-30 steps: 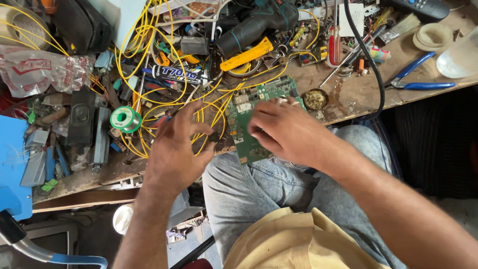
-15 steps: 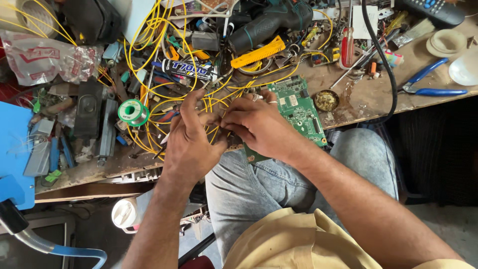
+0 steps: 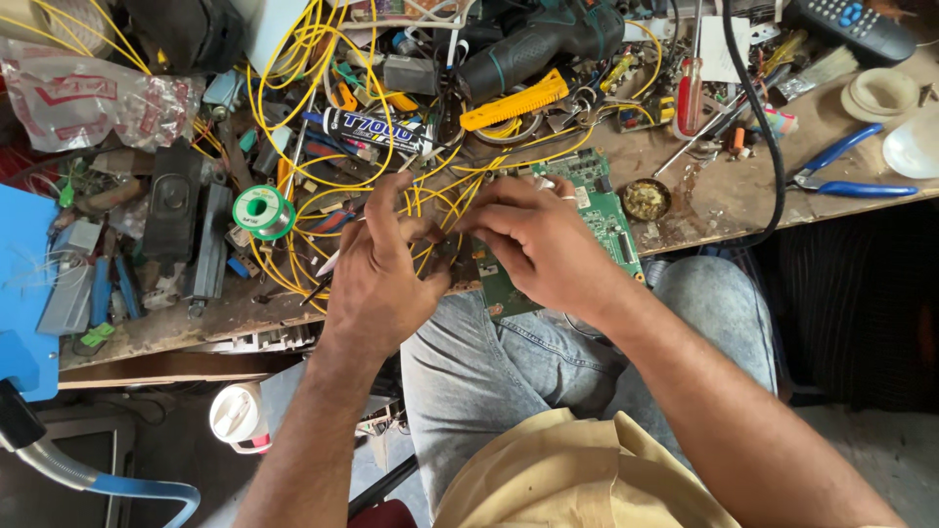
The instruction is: The person solders components on a green circuit board resting on the workbench, holding a soldering iron in one hand and solder wire in the other. They then apply liquid from a spray bottle and scrub the board with a toothbrush, and finally handle and reposition the board on the bench.
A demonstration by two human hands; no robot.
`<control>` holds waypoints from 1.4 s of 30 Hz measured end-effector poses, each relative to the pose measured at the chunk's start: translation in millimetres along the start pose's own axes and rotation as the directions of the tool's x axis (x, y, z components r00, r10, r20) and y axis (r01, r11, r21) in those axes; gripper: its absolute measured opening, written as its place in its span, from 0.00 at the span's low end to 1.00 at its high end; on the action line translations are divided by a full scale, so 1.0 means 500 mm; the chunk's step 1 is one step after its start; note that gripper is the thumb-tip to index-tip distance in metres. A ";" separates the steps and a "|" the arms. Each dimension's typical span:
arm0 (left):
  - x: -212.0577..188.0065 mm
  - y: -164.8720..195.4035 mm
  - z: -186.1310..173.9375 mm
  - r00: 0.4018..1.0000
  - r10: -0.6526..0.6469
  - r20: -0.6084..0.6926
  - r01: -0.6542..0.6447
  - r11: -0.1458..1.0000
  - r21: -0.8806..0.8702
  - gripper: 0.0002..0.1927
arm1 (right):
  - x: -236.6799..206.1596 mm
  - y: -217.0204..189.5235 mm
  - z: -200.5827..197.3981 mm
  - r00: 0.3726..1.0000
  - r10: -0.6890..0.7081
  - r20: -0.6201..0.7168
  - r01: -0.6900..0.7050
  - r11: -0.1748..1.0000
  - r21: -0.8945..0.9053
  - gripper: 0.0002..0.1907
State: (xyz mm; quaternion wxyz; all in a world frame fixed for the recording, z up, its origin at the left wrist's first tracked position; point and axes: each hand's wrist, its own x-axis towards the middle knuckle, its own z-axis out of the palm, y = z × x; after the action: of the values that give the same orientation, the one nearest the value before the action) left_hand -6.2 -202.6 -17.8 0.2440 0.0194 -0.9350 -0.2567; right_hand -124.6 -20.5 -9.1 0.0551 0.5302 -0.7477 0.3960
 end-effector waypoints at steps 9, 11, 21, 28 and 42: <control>-0.006 -0.004 0.002 0.988 0.157 -0.007 -0.156 0.983 0.100 0.44 | -0.227 -0.079 -0.019 0.698 0.697 0.165 -0.463 0.263 0.847 0.10; -0.011 -0.005 0.001 0.981 0.190 -0.033 -0.185 0.975 0.124 0.42 | -0.267 -0.057 0.010 0.566 0.762 0.314 -0.556 0.071 0.828 0.13; -0.012 -0.005 -0.002 0.996 0.077 -0.050 -0.074 0.995 0.071 0.31 | -0.244 0.009 0.032 0.607 0.742 0.285 -0.338 -0.083 0.937 0.14; -0.013 0.024 -0.028 0.976 0.108 -0.190 -0.095 0.992 0.077 0.14 | -0.268 0.032 0.046 0.642 0.686 0.342 -0.431 -0.046 0.901 0.16; -0.096 0.157 -0.139 0.971 -0.033 0.235 0.139 0.882 -0.450 0.24 | -0.593 0.044 -0.113 0.645 0.763 -0.035 -0.638 0.513 -0.574 0.22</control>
State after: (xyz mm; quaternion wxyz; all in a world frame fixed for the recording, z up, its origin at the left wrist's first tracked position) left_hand 75.7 -159.3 51.4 0.1244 -0.0263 -0.8660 -0.4837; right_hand -34.2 241.3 -131.3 -0.0483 0.1824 -0.9774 0.0950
